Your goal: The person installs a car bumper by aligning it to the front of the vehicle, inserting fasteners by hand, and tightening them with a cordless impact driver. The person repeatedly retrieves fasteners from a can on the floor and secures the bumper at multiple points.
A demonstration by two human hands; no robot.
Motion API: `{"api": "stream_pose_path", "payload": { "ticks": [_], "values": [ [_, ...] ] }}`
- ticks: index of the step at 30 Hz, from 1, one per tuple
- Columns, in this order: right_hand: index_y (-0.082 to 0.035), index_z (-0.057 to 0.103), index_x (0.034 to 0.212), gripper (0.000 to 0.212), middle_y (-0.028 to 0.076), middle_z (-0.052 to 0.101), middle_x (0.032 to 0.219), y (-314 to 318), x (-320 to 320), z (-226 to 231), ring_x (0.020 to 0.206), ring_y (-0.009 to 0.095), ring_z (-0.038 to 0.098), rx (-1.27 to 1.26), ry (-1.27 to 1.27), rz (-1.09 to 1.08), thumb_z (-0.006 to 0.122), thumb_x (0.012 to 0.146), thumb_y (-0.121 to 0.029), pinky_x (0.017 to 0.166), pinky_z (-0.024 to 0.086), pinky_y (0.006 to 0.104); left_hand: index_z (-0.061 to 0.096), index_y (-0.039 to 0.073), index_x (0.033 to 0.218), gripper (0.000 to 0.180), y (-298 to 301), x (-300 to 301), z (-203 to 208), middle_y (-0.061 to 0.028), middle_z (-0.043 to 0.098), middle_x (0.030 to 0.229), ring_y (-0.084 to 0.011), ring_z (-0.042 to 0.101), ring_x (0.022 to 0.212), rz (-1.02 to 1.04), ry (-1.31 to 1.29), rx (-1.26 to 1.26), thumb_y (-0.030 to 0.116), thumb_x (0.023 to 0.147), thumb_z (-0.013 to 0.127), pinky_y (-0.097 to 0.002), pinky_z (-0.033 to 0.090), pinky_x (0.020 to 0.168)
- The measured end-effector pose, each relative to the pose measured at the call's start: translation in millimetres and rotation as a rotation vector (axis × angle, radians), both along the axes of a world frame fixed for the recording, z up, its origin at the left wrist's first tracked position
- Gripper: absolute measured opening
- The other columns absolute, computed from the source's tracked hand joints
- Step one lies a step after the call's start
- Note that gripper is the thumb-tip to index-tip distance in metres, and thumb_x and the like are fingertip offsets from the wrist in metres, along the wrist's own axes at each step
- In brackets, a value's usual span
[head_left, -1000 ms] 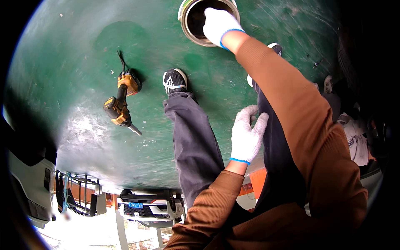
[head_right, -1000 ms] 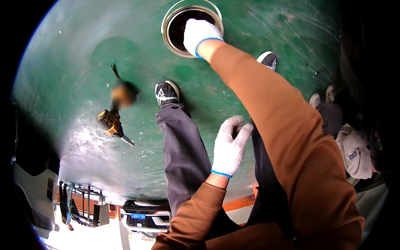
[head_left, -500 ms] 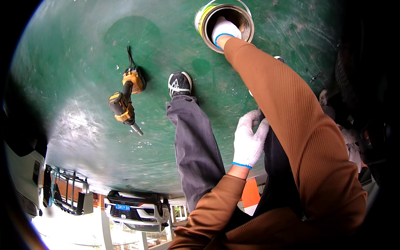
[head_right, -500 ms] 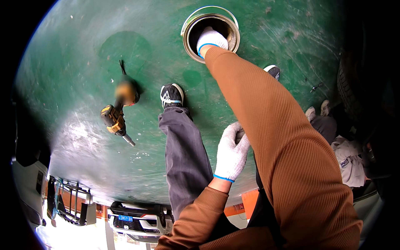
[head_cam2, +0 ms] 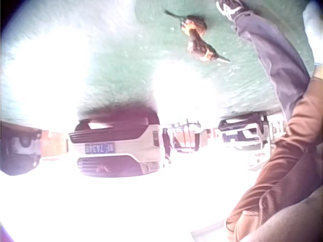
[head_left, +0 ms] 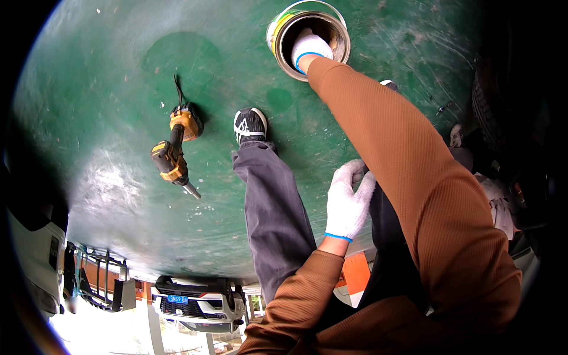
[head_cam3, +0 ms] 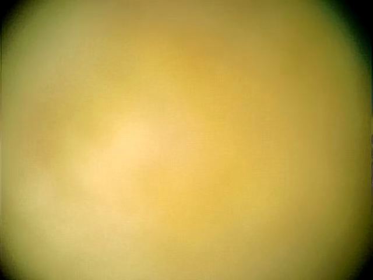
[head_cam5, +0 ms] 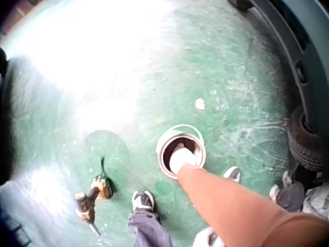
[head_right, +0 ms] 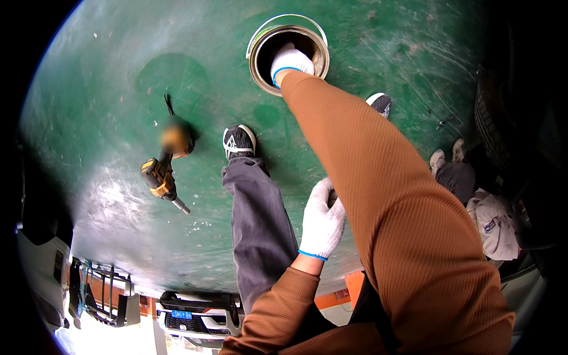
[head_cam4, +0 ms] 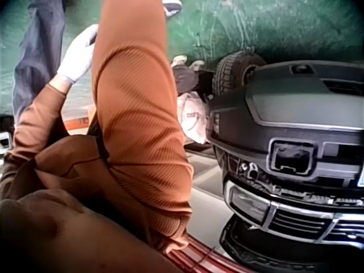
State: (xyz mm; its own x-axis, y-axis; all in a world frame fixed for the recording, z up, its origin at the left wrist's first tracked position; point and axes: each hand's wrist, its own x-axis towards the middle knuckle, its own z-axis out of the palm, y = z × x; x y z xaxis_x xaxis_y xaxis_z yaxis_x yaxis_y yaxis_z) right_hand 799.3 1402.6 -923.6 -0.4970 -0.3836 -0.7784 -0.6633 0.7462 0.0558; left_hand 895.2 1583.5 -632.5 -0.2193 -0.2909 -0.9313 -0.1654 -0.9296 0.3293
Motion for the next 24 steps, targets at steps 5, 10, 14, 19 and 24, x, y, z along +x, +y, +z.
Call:
{"api": "stream_pose_path", "payload": {
  "ticks": [5, 10, 14, 19, 24],
  "values": [
    [-0.004, 0.061, 0.142, 0.040, 0.024, 0.071, 0.137, -3.9, 4.9, 8.9, 0.125, 0.042, 0.071, -0.013, -0.010, -0.065, 0.052, 0.109, -0.024, 0.103, 0.061, 0.0528, 0.068, -0.005, 0.129, 0.040, 7.6, -4.3, -3.5, -0.0206, 0.071, 0.119, -0.0295, 0.069, 0.107, 0.057, 0.012, 0.003, 0.019, 0.098, 0.075, -0.0408, 0.055, 0.099],
    [-0.002, 0.061, 0.141, 0.040, 0.026, 0.071, 0.138, -7.5, 3.4, 8.3, 0.126, 0.042, 0.071, 0.028, -0.030, -0.158, 0.056, 0.107, -0.022, 0.103, 0.061, 0.0522, 0.068, -0.005, 0.129, 0.039, 4.7, -4.1, -2.8, -0.0201, 0.071, 0.117, -0.0292, 0.067, 0.103, -0.051, -0.024, -0.137, 0.018, 0.098, 0.075, -0.0412, 0.055, 0.097],
    [0.000, 0.060, 0.143, 0.043, 0.026, 0.071, 0.138, -5.0, 5.9, -0.6, 0.126, 0.041, 0.071, 0.029, -0.034, -0.161, 0.058, 0.106, -0.023, 0.103, 0.061, 0.0511, 0.068, -0.005, 0.129, 0.040, 11.2, -5.7, -4.7, -0.0199, 0.071, 0.115, -0.0293, 0.067, 0.102, -0.004, -0.029, -0.105, 0.019, 0.097, 0.075, -0.0409, 0.055, 0.096],
    [0.000, 0.061, 0.143, 0.046, 0.025, 0.069, 0.142, 0.7, -6.1, -20.3, 0.130, 0.042, 0.069, -0.039, -0.038, -0.036, 0.060, 0.103, -0.023, 0.106, 0.059, 0.0516, 0.068, -0.006, 0.130, 0.043, 15.3, -7.7, -10.3, -0.0196, 0.071, 0.116, -0.0274, 0.067, 0.101, 0.071, 0.008, 0.012, 0.022, 0.098, 0.077, -0.0395, 0.055, 0.096],
    [-0.001, 0.063, 0.144, 0.047, 0.027, 0.068, 0.142, -14.3, 0.3, 32.0, 0.131, 0.049, 0.065, -0.019, -0.169, 0.036, 0.057, 0.102, -0.022, 0.108, 0.056, 0.0544, 0.066, -0.009, 0.133, 0.049, 3.2, -0.5, -12.5, -0.0167, 0.071, 0.119, -0.0208, 0.067, 0.103, 0.100, -0.070, 0.035, 0.026, 0.100, 0.077, -0.0357, 0.056, 0.096]
  ]
}}
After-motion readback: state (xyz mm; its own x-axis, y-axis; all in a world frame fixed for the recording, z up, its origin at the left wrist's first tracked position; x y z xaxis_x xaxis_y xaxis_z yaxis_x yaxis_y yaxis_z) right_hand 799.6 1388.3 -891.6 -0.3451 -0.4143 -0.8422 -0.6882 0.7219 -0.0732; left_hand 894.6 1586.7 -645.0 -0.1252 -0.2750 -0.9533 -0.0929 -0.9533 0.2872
